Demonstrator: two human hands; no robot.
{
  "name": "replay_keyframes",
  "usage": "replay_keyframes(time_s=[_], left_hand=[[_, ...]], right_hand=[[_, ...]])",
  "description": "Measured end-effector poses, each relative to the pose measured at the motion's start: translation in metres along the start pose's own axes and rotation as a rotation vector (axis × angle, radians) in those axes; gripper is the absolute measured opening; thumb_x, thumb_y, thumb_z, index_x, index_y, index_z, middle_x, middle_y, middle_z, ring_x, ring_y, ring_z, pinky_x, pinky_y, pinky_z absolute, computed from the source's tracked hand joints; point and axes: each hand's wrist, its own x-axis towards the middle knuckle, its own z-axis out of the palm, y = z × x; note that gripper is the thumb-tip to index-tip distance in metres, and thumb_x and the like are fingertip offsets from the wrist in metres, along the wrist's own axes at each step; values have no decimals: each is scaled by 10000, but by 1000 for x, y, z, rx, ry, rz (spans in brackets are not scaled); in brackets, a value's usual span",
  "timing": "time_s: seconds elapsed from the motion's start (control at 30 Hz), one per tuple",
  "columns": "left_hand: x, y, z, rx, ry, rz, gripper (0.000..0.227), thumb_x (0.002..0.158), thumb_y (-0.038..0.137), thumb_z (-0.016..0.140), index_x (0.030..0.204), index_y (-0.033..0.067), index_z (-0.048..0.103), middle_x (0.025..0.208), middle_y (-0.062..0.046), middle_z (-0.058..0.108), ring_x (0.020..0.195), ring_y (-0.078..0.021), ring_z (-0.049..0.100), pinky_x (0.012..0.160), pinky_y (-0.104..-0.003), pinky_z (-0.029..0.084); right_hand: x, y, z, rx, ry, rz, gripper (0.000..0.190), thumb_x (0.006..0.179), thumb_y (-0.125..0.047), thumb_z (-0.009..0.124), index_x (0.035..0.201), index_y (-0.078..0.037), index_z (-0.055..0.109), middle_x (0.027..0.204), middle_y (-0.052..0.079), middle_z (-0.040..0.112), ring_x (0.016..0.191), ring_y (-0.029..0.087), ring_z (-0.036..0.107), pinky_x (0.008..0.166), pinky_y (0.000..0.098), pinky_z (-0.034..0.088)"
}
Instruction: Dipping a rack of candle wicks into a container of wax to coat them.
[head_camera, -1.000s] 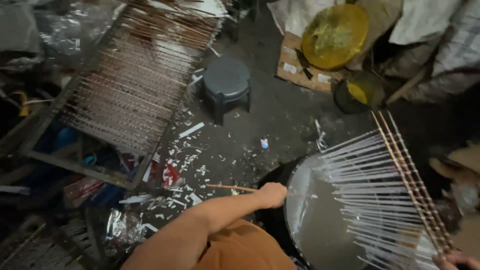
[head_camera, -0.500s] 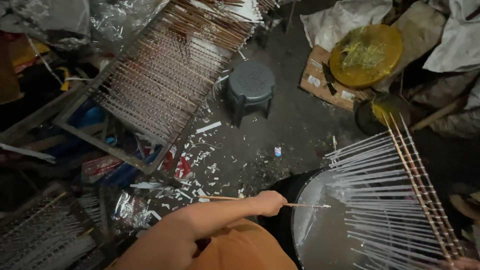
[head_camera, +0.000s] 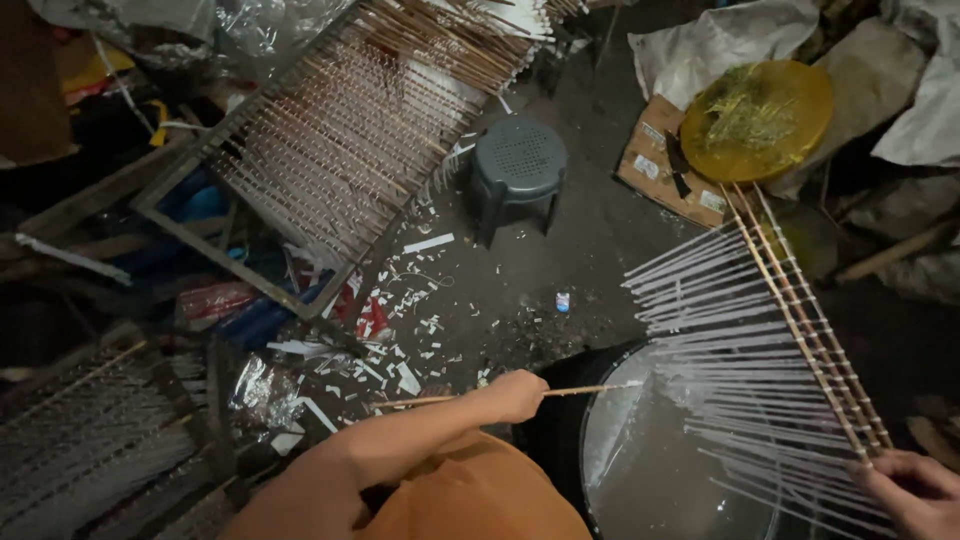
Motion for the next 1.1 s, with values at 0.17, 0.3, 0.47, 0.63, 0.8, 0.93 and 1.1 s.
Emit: replay_keyframes(time_s=[0.17, 0.3, 0.47, 0.63, 0.8, 0.93, 1.1], left_hand=[[-22, 3, -4, -146, 139, -54, 251, 1023, 213, 481, 1031, 130, 717, 991, -185, 733, 911, -436, 691, 709, -539, 518], [-16, -28, 21, 138, 254, 164, 121, 857, 87, 571, 792, 87, 674, 713, -170, 692, 664, -407, 702, 520, -536, 513], [-85, 1, -60, -168, 124, -150, 386, 1101, 247, 370, 1347, 150, 652, 892, -134, 729, 653, -306, 647, 511, -431, 437], [-88, -40, -54, -180, 355, -58, 353, 1012, 273, 480, 1274, 162, 689, 1068, -167, 727, 980, -438, 657, 811, -530, 491], [-109, -35, -92, -114, 442, 65, 330, 1011, 212, 482, 1291, 153, 648, 953, -193, 697, 891, -470, 615, 743, -581, 469], [-125, -14, -125, -225, 680, 257, 305, 1018, 192, 579, 1269, 116, 736, 1031, -211, 758, 979, -435, 706, 830, -499, 573], [-136, -4, -154, -180, 821, 353, 297, 1026, 185, 598, 1287, 142, 733, 964, -181, 750, 908, -404, 718, 752, -471, 582]], right_hand=[[31, -7, 3, 182, -45, 129, 74, 922, 4, 801, 934, 9, 728, 926, 57, 690, 899, 106, 570, 847, 257, 459], [57, -71, 14, -225, -154, 198, 285, 873, -298, 806, 1071, -93, 823, 958, 92, 794, 874, 210, 694, 791, 345, 475], [54, -142, 12, 50, -152, -34, 114, 881, -74, 784, 843, -97, 679, 785, -39, 612, 749, 41, 503, 663, 232, 397], [64, -185, 28, 157, -159, 38, 202, 843, -69, 844, 778, -81, 652, 892, 22, 658, 819, 104, 570, 679, 323, 434], [77, -192, 52, 209, -154, 29, 182, 768, -51, 839, 759, -93, 662, 914, 28, 673, 861, 85, 602, 721, 261, 450], [87, -196, 71, 248, -129, -103, 132, 734, -23, 840, 838, -42, 760, 966, 161, 739, 910, 224, 682, 845, 349, 510], [96, -214, 90, 274, -142, -100, 140, 709, -25, 830, 832, -42, 765, 955, 148, 743, 907, 213, 683, 832, 334, 516]])
